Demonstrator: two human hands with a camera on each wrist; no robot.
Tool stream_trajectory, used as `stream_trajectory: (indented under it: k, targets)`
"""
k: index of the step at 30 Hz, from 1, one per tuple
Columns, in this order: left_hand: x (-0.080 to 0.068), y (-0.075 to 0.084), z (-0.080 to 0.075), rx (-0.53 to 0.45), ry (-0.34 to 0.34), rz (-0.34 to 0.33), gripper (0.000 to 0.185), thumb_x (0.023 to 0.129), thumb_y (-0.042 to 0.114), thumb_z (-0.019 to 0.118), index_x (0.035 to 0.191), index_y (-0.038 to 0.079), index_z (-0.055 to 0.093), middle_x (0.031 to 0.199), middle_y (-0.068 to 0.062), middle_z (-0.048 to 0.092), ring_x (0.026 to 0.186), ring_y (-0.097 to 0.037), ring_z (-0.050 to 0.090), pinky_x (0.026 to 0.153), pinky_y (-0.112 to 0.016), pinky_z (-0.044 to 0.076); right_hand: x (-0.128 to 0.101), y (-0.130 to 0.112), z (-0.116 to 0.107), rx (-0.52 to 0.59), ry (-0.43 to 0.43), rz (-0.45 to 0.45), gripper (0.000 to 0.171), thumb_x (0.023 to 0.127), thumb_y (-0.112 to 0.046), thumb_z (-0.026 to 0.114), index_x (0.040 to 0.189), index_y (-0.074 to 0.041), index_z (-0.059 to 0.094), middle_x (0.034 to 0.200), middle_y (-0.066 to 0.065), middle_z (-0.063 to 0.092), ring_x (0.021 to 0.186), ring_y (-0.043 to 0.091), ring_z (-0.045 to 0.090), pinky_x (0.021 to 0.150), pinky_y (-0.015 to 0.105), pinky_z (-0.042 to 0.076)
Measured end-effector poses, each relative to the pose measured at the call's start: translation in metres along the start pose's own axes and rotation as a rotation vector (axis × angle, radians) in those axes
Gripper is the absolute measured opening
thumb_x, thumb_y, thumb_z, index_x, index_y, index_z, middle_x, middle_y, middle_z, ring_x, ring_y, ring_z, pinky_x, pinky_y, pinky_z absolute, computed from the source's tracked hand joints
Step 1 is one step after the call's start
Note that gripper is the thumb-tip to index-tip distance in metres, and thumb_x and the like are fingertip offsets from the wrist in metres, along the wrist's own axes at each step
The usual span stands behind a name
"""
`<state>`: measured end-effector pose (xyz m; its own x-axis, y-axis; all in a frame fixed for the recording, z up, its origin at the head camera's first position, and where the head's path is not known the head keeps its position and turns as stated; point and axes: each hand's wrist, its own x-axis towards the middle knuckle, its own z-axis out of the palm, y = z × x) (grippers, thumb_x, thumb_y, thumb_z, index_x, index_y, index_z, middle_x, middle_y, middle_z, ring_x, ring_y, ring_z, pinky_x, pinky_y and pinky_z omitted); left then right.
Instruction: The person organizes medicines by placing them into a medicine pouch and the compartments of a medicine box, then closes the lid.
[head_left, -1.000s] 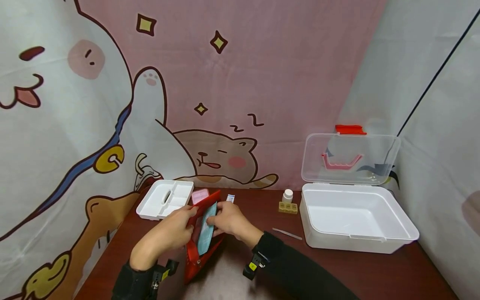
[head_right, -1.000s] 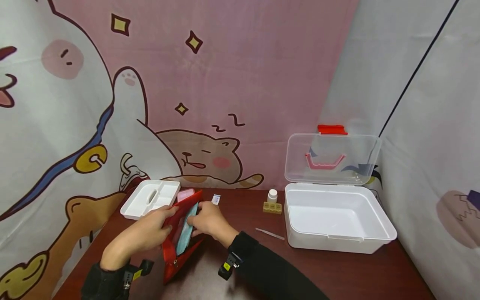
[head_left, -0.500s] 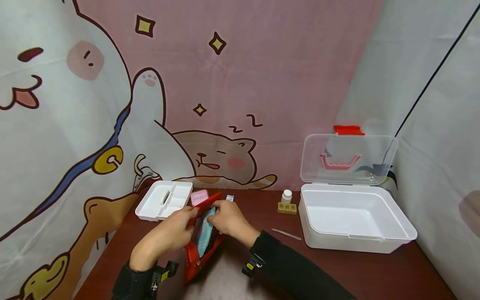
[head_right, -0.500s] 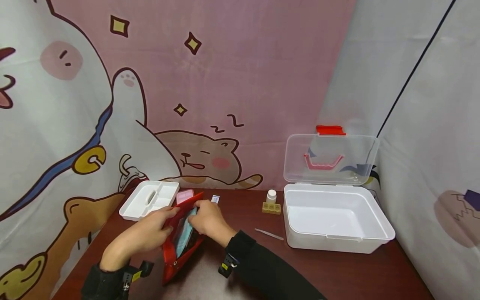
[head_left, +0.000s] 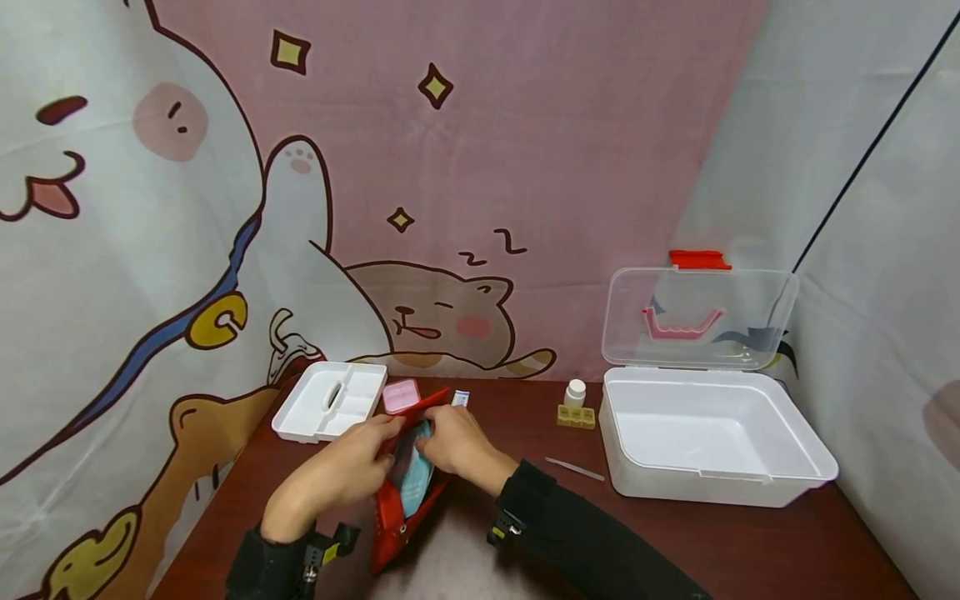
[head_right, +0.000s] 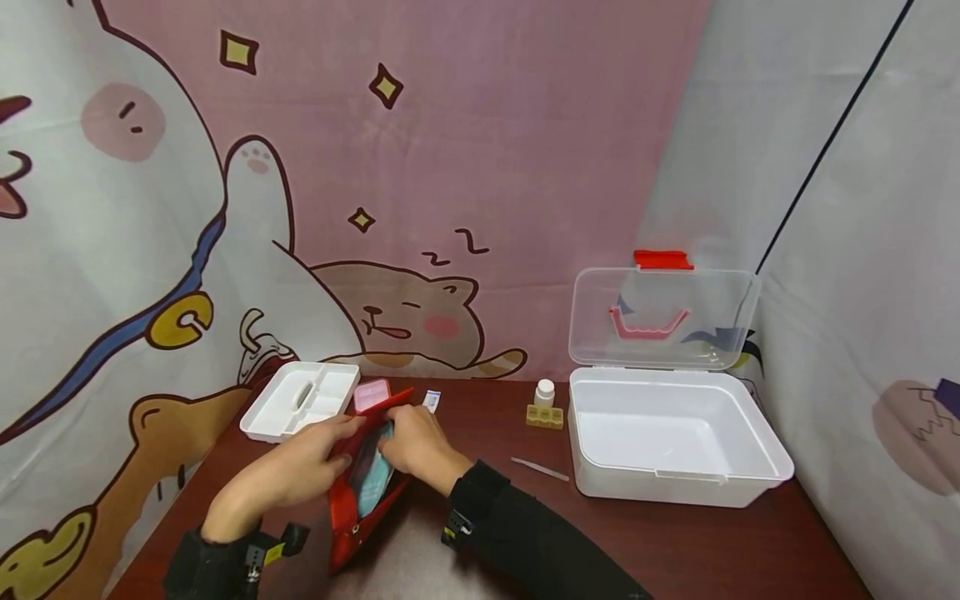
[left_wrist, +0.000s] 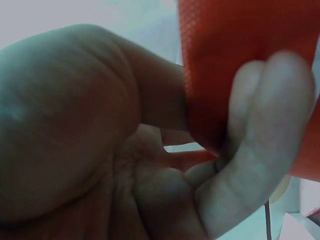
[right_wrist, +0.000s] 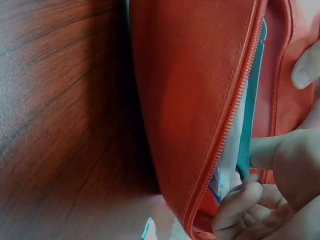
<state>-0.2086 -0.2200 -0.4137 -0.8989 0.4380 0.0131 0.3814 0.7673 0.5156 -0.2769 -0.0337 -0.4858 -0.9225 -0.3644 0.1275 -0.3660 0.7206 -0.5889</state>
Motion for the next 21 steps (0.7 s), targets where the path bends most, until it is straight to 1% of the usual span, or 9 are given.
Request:
stream_trajectory:
  k: [2,5,8,11,14,16,18,21]
  targets:
    - [0.001,0.0,0.001,0.0,0.002,0.001,0.058,0.095,-0.005,0.065,0.152,-0.004,0.062,0.152,-0.016,0.066,0.135,-0.029,0.064,0.116,-0.056,0.052,0.0,0.002,0.001,0.001,0.0,-0.002,0.023,0.09,-0.018,0.085,0.109,-0.008,0.082,0.077,-0.002,0.067,0.073,0.015,0.055,0.065,0.028,0.045]
    - [0.001,0.001,0.001,0.016,0.01,0.006,0.056,0.094,-0.005,0.065,0.15,-0.001,0.065,0.145,-0.014,0.069,0.127,-0.025,0.066,0.111,-0.053,0.055,-0.001,0.005,0.001,0.013,0.005,-0.011,0.027,0.09,-0.02,0.086,0.113,-0.006,0.082,0.076,-0.001,0.063,0.073,0.015,0.054,0.064,0.028,0.044]
    - [0.002,0.001,0.001,0.022,0.008,0.001,0.052,0.095,-0.004,0.065,0.146,0.002,0.068,0.138,-0.012,0.07,0.12,-0.023,0.066,0.105,-0.049,0.056,-0.004,0.008,-0.001,0.032,0.021,0.0,0.033,0.092,-0.028,0.086,0.119,-0.008,0.081,0.083,-0.001,0.062,0.077,0.014,0.054,0.067,0.028,0.044]
    - [0.002,0.001,0.001,0.017,0.001,-0.014,0.05,0.097,-0.003,0.067,0.146,0.001,0.068,0.138,-0.011,0.07,0.119,-0.024,0.066,0.104,-0.049,0.056,-0.008,0.012,-0.006,0.073,0.045,0.006,0.033,0.098,-0.034,0.081,0.122,-0.011,0.082,0.09,0.001,0.063,0.081,0.014,0.055,0.069,0.029,0.045]
    - [0.002,0.002,0.001,0.014,-0.001,-0.027,0.051,0.097,-0.002,0.067,0.148,0.001,0.066,0.139,-0.012,0.07,0.119,-0.024,0.066,0.105,-0.049,0.056,-0.014,0.017,-0.017,0.107,0.07,-0.011,0.024,0.103,-0.032,0.075,0.118,-0.014,0.083,0.089,0.0,0.065,0.082,0.013,0.056,0.07,0.029,0.046]
    - [0.002,0.002,0.001,0.014,0.0,-0.029,0.053,0.097,-0.002,0.067,0.15,0.0,0.065,0.14,-0.013,0.07,0.12,-0.024,0.065,0.106,-0.05,0.055,-0.017,0.022,-0.028,0.12,0.082,-0.02,0.02,0.103,-0.028,0.073,0.114,-0.015,0.084,0.089,-0.002,0.065,0.081,0.012,0.056,0.072,0.028,0.046]
    - [0.002,0.002,0.001,0.013,0.002,-0.031,0.055,0.097,-0.003,0.067,0.151,-0.001,0.064,0.143,-0.015,0.069,0.12,-0.024,0.065,0.108,-0.051,0.055,-0.019,0.028,-0.04,0.114,0.09,-0.027,0.016,0.103,-0.024,0.072,0.11,-0.016,0.084,0.091,-0.003,0.067,0.081,0.011,0.057,0.073,0.028,0.047]
    - [0.001,0.001,0.001,0.009,0.006,-0.033,0.057,0.096,-0.003,0.067,0.153,-0.004,0.062,0.148,-0.018,0.067,0.125,-0.026,0.065,0.111,-0.054,0.054,-0.023,0.038,-0.059,0.082,0.083,-0.001,0.016,0.103,-0.023,0.071,0.109,-0.016,0.084,0.096,-0.002,0.072,0.084,0.013,0.061,0.076,0.031,0.05]
